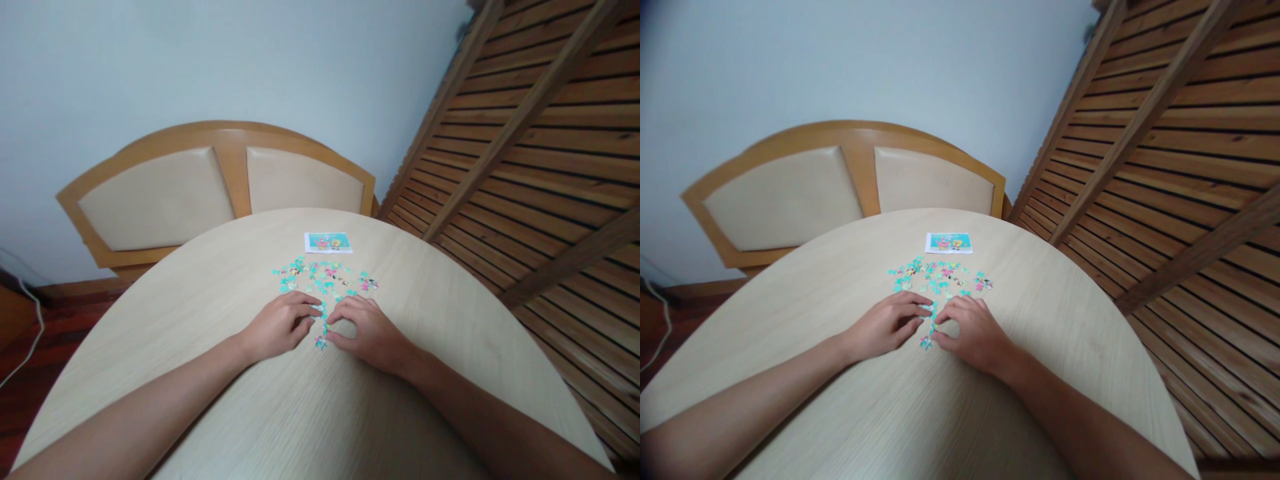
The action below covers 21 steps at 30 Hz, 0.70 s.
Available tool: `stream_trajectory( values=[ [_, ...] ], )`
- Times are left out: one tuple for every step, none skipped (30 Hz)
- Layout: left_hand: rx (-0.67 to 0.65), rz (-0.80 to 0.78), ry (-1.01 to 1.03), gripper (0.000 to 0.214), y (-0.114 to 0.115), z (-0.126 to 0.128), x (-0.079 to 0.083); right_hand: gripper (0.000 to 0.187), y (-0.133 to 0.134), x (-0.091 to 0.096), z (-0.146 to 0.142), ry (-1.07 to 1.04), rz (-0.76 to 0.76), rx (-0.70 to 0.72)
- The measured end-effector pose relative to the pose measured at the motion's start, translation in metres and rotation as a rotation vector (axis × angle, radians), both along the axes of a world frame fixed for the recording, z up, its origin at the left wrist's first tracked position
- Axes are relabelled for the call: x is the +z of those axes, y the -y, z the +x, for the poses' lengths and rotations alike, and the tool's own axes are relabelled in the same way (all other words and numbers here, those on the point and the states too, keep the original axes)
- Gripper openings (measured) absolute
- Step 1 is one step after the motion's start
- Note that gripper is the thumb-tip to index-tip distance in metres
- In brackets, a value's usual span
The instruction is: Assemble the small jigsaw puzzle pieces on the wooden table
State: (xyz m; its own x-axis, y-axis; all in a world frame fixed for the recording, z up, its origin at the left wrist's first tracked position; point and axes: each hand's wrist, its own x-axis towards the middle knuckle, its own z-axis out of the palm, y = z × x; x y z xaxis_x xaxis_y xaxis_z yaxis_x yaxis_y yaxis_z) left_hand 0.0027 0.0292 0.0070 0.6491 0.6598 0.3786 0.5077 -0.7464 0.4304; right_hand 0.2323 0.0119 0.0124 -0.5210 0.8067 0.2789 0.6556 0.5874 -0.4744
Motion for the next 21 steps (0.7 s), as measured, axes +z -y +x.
stream_trajectory(
  values=[
    [-0.001, 0.0, 0.001, 0.027, -0.0002, -0.0001, 0.0, 0.017, 0.0005, -0.0004, -0.0005, -0.002, -0.003, -0.014],
    [-0.002, -0.001, 0.003, 0.027, -0.0005, -0.0001, -0.0001, 0.018, 0.0009, -0.0008, -0.0009, -0.008, -0.006, -0.03],
    [-0.002, -0.002, 0.006, 0.027, -0.0007, -0.0002, -0.0004, 0.018, 0.0012, -0.0013, -0.0011, -0.017, -0.012, -0.044],
    [-0.003, -0.003, 0.009, 0.027, -0.001, -0.0002, -0.0008, 0.018, 0.0013, -0.0019, -0.0013, -0.03, -0.021, -0.051],
    [-0.004, -0.003, 0.012, 0.027, -0.0014, -0.0002, -0.0013, 0.017, 0.0014, -0.0024, -0.0014, -0.044, -0.031, -0.054],
    [-0.007, -0.004, 0.012, 0.027, -0.0018, -0.0002, -0.0019, 0.017, 0.0012, -0.003, -0.0014, -0.056, -0.043, -0.05],
    [-0.009, -0.003, 0.01, 0.027, -0.0022, -0.0002, -0.0024, 0.017, 0.0009, -0.0036, -0.0015, -0.067, -0.053, -0.043],
    [-0.013, -0.002, 0.006, 0.028, -0.0026, -0.0003, -0.0029, 0.017, 0.0005, -0.0043, -0.0016, -0.075, -0.061, -0.034],
    [-0.018, 0.0, 0.002, 0.028, -0.003, -0.0004, -0.0032, 0.017, 0.0, -0.005, -0.0018, -0.084, -0.066, -0.026],
    [-0.024, 0.001, -0.001, 0.029, -0.0032, -0.0005, -0.0034, 0.018, -0.0005, -0.0058, -0.0021, -0.092, -0.065, -0.023],
    [-0.033, 0.001, -0.003, 0.03, -0.0034, -0.0005, -0.0034, 0.018, -0.0008, -0.0065, -0.0025, -0.098, -0.06, -0.023],
    [-0.044, 0.0, -0.004, 0.03, -0.0034, -0.0005, -0.0032, 0.018, -0.0009, -0.0073, -0.0031, -0.101, -0.053, -0.027],
    [-0.056, -0.003, -0.004, 0.031, -0.0033, -0.0005, -0.0029, 0.018, -0.0009, -0.0079, -0.0036, -0.102, -0.046, -0.035],
    [-0.065, -0.006, -0.002, 0.031, -0.0031, -0.0003, -0.0025, 0.018, -0.0006, -0.0084, -0.0042, -0.098, -0.041, -0.045],
    [-0.071, -0.011, 0.002, 0.031, -0.0029, -0.0001, -0.0021, 0.018, -0.0002, -0.0087, -0.0047, -0.091, -0.037, -0.055],
    [-0.075, -0.016, 0.006, 0.031, -0.0026, 0.0001, -0.0018, 0.018, 0.0003, -0.0087, -0.0052, -0.081, -0.035, -0.061],
    [-0.076, -0.022, 0.013, 0.031, -0.0024, 0.0004, -0.0016, 0.018, 0.0009, -0.0085, -0.0055, -0.071, -0.033, -0.065],
    [-0.076, -0.026, 0.02, 0.031, -0.0022, 0.0006, -0.0015, 0.018, 0.0014, -0.0081, -0.0057, -0.062, -0.029, -0.068],
    [-0.075, -0.03, 0.026, 0.031, -0.0021, 0.0008, -0.0015, 0.018, 0.0019, -0.0076, -0.0058, -0.054, -0.022, -0.068],
    [-0.074, -0.033, 0.031, 0.031, -0.0021, 0.0009, -0.0017, 0.019, 0.0023, -0.0071, -0.0058, -0.049, -0.013, -0.066],
    [-0.073, -0.035, 0.035, 0.031, -0.0021, 0.0009, -0.0019, 0.019, 0.0025, -0.0065, -0.0058, -0.045, -0.004, -0.062]
  ],
)
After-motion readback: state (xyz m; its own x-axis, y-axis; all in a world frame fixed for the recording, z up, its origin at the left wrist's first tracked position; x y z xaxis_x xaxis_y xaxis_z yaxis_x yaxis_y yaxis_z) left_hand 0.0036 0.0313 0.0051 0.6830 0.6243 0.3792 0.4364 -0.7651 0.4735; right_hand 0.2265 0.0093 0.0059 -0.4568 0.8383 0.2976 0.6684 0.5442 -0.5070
